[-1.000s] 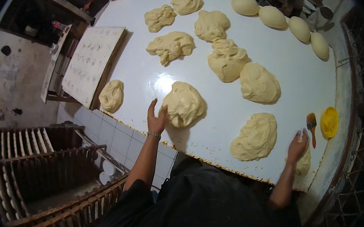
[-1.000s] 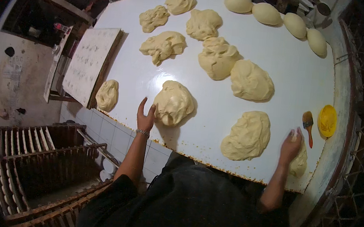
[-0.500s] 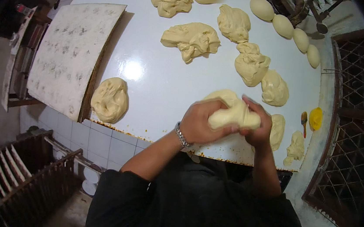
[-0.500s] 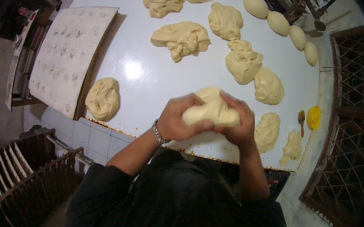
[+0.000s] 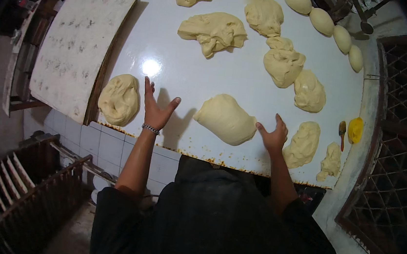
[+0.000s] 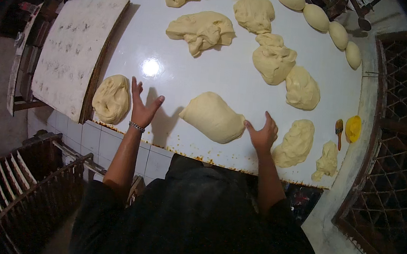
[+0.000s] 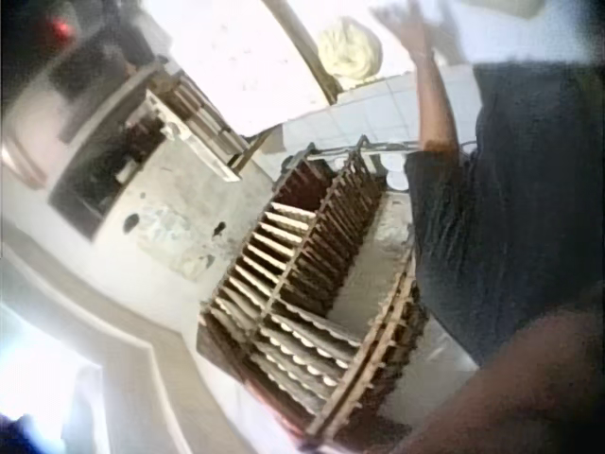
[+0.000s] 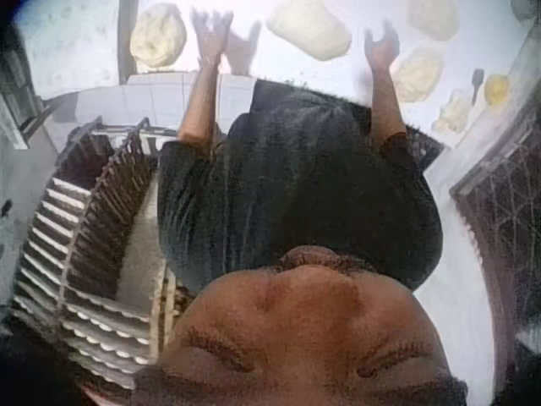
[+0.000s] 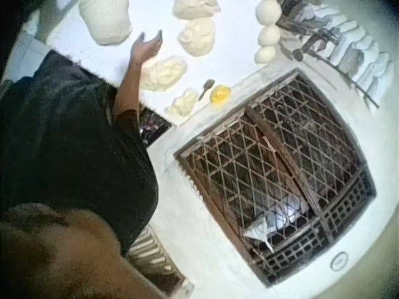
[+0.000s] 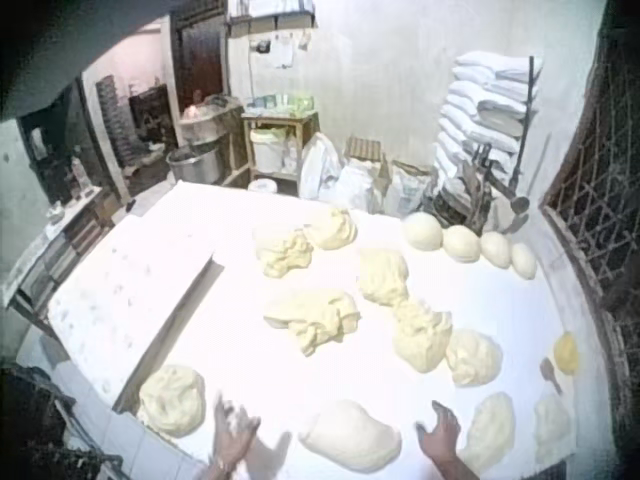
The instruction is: The person picks up pieces of dough from a table, applies a liquid with a brush, and kneads the dough by hand into large round loaves.
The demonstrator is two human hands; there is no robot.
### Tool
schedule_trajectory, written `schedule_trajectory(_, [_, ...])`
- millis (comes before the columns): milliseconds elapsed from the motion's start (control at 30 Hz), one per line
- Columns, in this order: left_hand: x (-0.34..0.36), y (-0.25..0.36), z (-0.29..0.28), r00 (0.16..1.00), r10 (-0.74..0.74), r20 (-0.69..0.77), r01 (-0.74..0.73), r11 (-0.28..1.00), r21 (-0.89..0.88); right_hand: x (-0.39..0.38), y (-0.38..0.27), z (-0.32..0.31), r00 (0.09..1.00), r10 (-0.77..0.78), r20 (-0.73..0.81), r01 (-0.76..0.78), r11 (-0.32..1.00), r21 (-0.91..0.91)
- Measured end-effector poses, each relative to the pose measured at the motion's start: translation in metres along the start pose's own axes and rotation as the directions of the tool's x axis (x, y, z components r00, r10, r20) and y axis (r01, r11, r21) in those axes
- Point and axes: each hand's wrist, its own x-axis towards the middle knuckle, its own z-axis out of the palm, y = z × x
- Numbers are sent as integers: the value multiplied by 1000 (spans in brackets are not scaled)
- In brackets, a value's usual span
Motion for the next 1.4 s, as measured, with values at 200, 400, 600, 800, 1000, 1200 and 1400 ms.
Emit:
schedule_trajectory(200, [-87,21,179,942,-336,15,296,807,-511,129,-98,20,758,-283,588,-310,636,706])
schedule_trajectory(400, [-35,154,120,961,-276,4,199,682,-704,142,-154,-100,673,-729,125,209,349,913])
schedule_trajectory(600, [-150,127,78,964,261,49,-264,961,81,0,-83,-58,724,-674,148,197,408,892])
schedule_trajectory(800, [-180,41,41,758,-363,542,466,883,-61,-50,-53,-23,344,-544,766,56,826,561])
schedule_trajectory(1000, [-82,-37,9,946,-262,190,318,863,-393,79,-76,32,918,-396,6,386,899,208])
schedule_trajectory(1200, [-89,27,143,951,-168,261,295,750,-592,118,-171,23,524,-573,630,28,751,659])
schedule_trajectory(1400, [-36,112,60,976,191,107,-66,721,-689,126,-211,-134,572,-789,223,494,548,675])
